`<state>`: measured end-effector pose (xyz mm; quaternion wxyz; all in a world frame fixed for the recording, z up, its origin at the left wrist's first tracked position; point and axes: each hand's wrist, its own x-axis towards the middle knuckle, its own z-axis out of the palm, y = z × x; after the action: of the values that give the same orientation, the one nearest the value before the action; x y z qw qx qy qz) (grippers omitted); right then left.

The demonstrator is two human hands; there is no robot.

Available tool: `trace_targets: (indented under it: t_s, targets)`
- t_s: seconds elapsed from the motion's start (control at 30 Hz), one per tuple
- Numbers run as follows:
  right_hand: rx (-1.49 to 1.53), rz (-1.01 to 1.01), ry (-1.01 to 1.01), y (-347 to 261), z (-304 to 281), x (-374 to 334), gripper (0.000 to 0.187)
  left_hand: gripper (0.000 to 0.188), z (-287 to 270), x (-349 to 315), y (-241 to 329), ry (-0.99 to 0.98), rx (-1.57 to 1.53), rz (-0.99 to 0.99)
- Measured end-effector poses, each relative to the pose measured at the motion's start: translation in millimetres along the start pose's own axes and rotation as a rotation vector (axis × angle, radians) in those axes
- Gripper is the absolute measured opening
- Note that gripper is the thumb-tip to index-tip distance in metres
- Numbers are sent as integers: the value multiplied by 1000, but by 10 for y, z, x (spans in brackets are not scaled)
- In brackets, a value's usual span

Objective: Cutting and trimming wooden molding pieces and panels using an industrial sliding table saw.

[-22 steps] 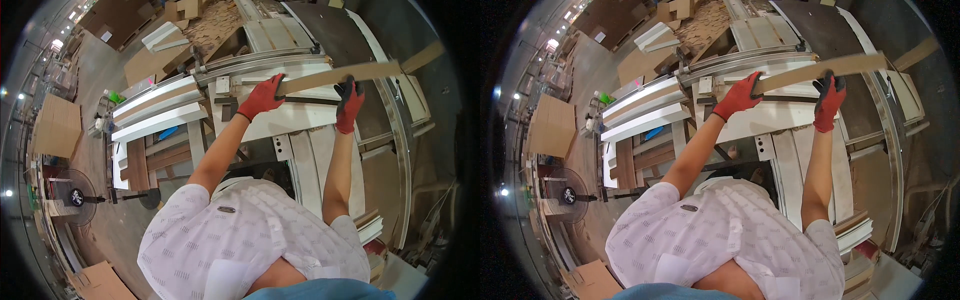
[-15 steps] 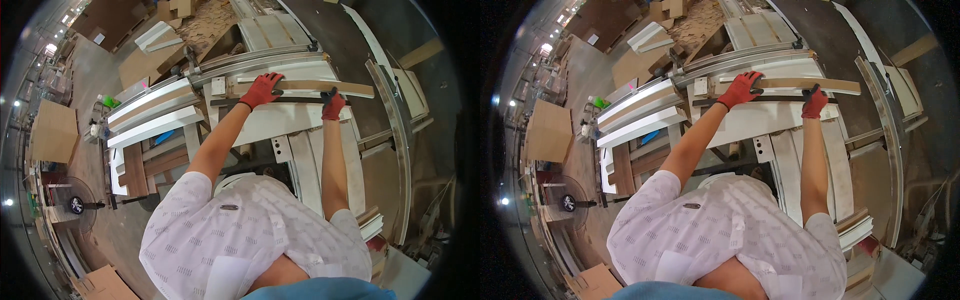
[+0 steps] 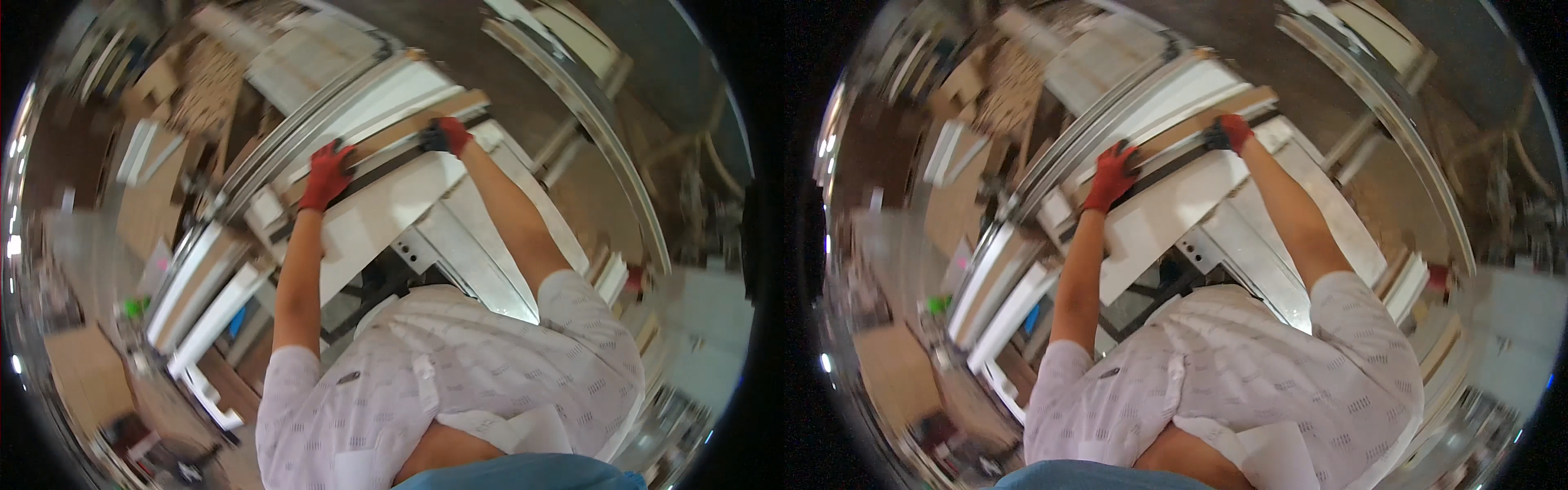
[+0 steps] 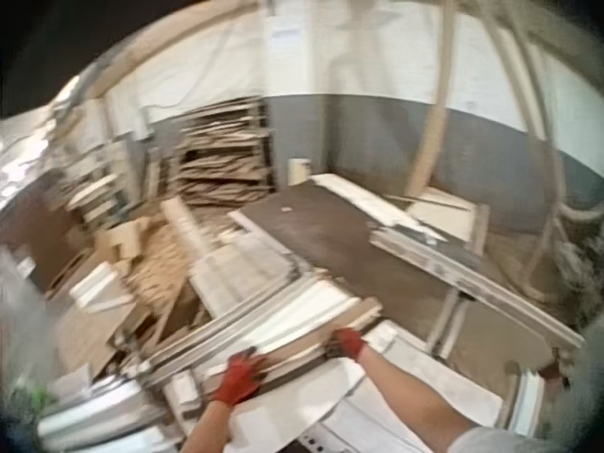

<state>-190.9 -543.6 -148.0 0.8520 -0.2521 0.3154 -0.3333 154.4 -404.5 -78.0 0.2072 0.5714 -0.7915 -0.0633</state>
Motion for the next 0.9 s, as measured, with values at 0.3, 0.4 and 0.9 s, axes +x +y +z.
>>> trace_targets:
  t_s: [0.3, 0.4, 0.9]
  targets:
    - [-1390, -166, 754, -751, 81, -545, 41, 60, -118, 102, 188, -132, 42, -12]
    - [-1496, -316, 1153, -889, -53, -401, 53, 61, -235, 61, 151, -230, 93, -82]
    - [-1980, -571, 655, -1259, -1556, 91, 45, 65, -173, -56, 177, -48, -15, -92]
